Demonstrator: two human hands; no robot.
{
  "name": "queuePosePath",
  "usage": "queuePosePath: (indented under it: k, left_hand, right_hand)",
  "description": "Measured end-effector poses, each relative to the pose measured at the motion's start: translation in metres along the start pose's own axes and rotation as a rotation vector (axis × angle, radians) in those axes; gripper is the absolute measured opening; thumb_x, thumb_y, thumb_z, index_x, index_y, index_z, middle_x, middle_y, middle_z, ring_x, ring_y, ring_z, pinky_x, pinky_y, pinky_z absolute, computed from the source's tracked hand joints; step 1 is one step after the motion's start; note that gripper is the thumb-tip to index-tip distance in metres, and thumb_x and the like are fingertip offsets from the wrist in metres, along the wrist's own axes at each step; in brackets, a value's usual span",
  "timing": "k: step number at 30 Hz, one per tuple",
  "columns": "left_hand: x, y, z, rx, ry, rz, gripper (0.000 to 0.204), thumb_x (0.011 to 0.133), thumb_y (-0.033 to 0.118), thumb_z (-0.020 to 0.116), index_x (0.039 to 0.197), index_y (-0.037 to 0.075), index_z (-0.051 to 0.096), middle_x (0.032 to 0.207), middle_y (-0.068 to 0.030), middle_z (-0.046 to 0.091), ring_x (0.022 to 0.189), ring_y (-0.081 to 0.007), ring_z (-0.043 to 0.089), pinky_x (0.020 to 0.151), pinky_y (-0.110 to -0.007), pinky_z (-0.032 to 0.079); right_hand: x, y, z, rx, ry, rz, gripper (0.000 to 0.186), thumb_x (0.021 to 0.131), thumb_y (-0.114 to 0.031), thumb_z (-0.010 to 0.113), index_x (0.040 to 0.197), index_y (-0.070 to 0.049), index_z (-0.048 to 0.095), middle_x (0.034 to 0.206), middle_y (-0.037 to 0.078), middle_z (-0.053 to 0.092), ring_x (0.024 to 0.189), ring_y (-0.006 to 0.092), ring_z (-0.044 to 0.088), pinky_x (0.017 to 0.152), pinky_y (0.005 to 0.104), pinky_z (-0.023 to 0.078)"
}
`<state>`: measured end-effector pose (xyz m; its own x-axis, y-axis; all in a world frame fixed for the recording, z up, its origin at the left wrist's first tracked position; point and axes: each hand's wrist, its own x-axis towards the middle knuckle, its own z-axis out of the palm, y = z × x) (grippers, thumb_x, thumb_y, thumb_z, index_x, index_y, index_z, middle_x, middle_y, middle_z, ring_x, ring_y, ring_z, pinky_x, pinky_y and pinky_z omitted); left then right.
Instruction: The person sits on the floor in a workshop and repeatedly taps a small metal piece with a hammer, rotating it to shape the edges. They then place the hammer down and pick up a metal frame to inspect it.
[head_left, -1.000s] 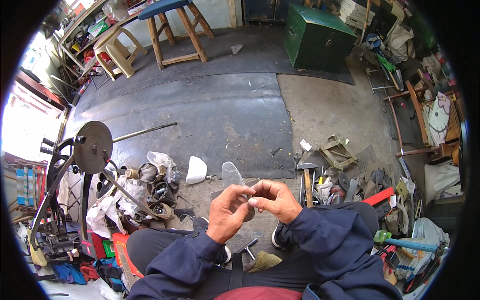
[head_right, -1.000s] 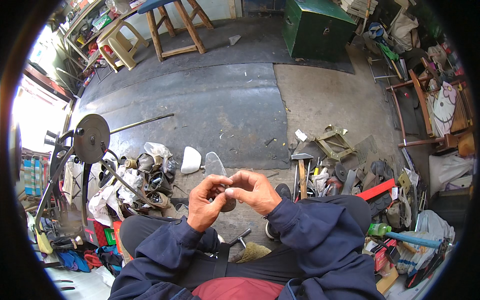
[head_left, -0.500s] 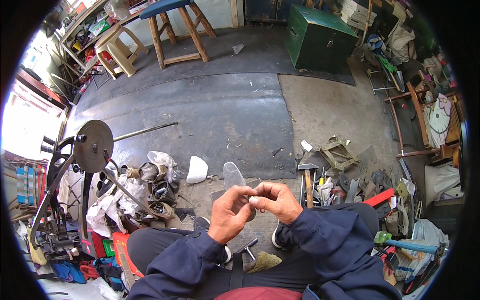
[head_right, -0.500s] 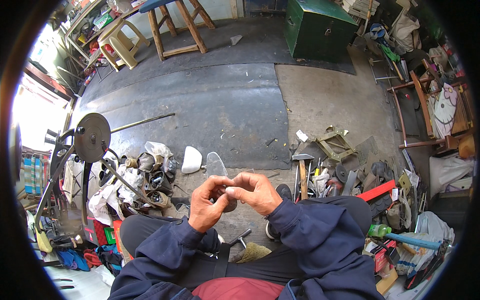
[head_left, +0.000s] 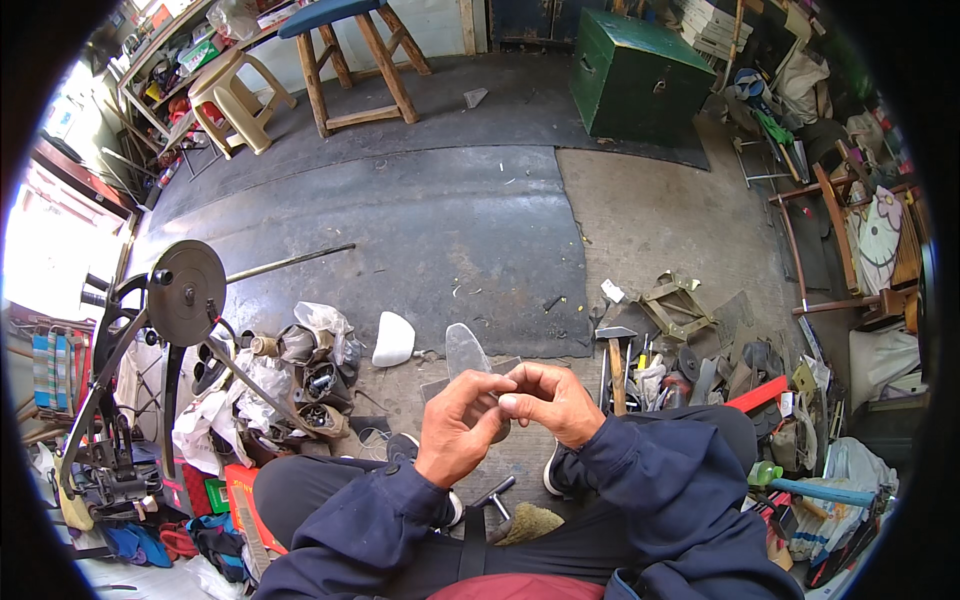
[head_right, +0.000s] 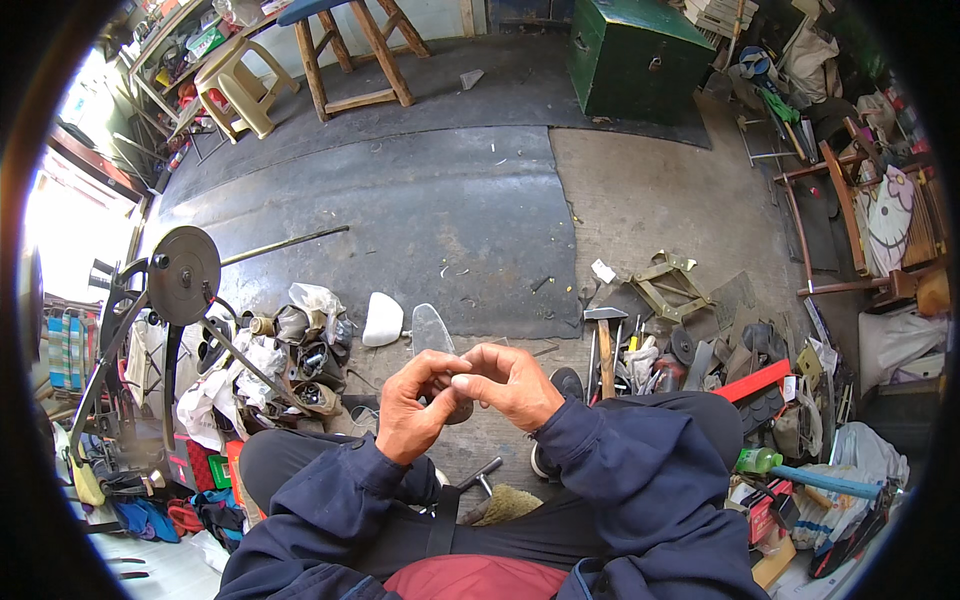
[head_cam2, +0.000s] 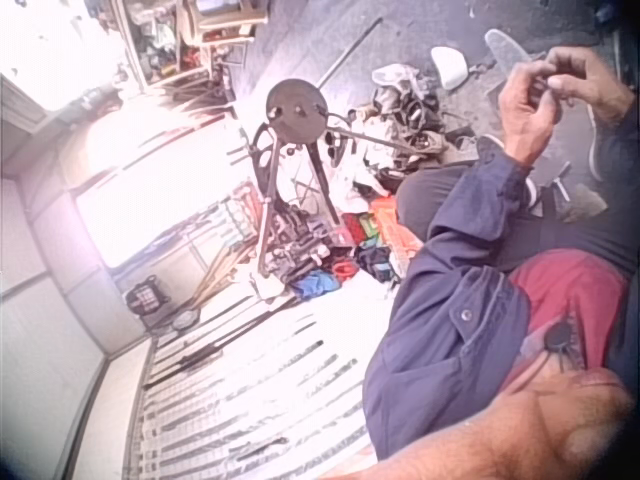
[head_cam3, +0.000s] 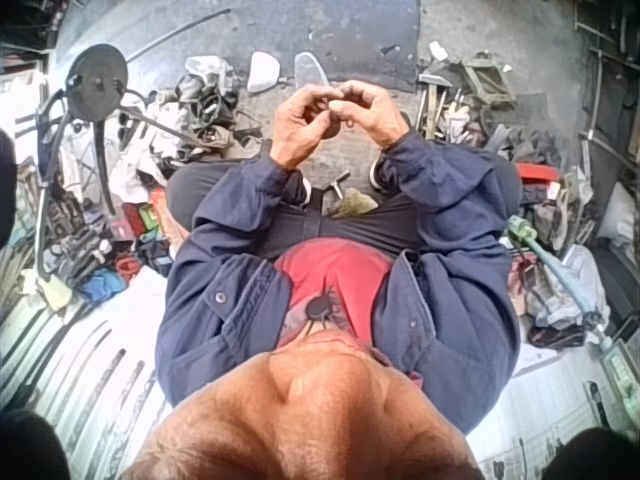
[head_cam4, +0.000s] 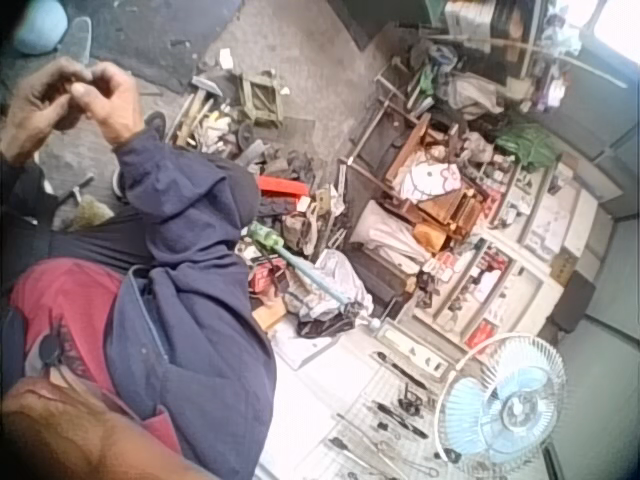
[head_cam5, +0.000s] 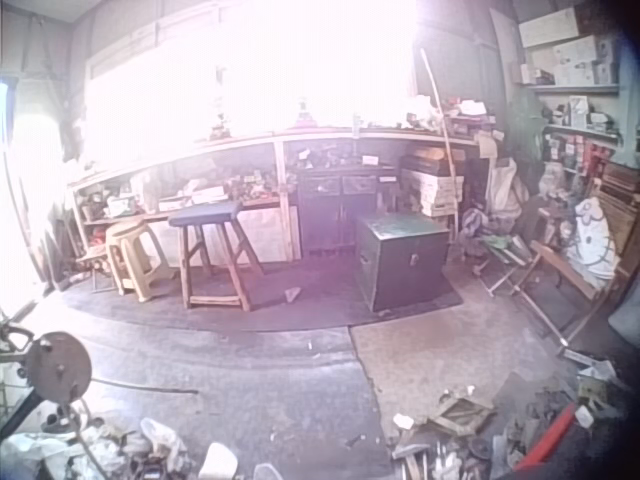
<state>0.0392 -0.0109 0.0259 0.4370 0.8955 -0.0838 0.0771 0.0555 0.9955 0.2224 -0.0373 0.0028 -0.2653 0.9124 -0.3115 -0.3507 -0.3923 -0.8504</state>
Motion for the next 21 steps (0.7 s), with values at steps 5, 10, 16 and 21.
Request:
queuePosePath:
  k: [5, 10, 16, 21]
  left_hand:
    - [0.0005, -0.0001, 0.0002, 0.027, -0.001, 0.004, 0.021, 0.091, 0.000, 0.070, 0.111, 0.005, 0.069, 0.091, 0.0028, 0.062, 0.077, -0.0025, 0.055, 0.067, -0.019, 0.046]
    - [0.0008, 0.0023, 0.0011, -0.019, -0.001, 0.010, 0.020, 0.091, 0.000, 0.070, 0.110, 0.005, 0.069, 0.089, 0.0031, 0.062, 0.076, -0.0024, 0.055, 0.067, -0.019, 0.045]
    - [0.0014, 0.0055, 0.0017, -0.055, -0.006, 0.006, 0.018, 0.091, 0.000, 0.070, 0.109, 0.005, 0.068, 0.087, 0.0035, 0.062, 0.076, -0.0021, 0.054, 0.066, -0.019, 0.045]
    - [0.0010, 0.0056, 0.0013, -0.065, -0.008, -0.002, 0.018, 0.092, 0.001, 0.070, 0.109, 0.005, 0.068, 0.088, 0.0031, 0.063, 0.076, -0.0022, 0.056, 0.067, -0.019, 0.046]
  right_hand:
    - [0.0002, -0.0002, 0.0019, 0.003, 0.024, -0.010, 0.025, 0.095, -0.021, 0.073, 0.108, -0.001, 0.065, 0.092, 0.001, 0.064, 0.080, 0.0074, 0.058, 0.071, 0.0254, 0.048]
    - [0.0005, -0.0005, 0.0014, 0.010, 0.012, -0.008, 0.024, 0.095, -0.020, 0.073, 0.107, -0.001, 0.065, 0.091, 0.001, 0.064, 0.079, 0.0072, 0.058, 0.070, 0.0251, 0.048]
    - [0.0015, 0.0026, -0.0006, 0.001, 0.011, 0.005, 0.024, 0.096, -0.021, 0.072, 0.107, -0.001, 0.064, 0.091, 0.001, 0.064, 0.079, 0.0072, 0.058, 0.070, 0.0249, 0.048]
    - [0.0018, 0.0036, -0.0020, -0.011, 0.008, 0.006, 0.023, 0.096, -0.020, 0.072, 0.106, -0.001, 0.064, 0.090, 0.001, 0.064, 0.079, 0.0074, 0.058, 0.070, 0.0250, 0.048]
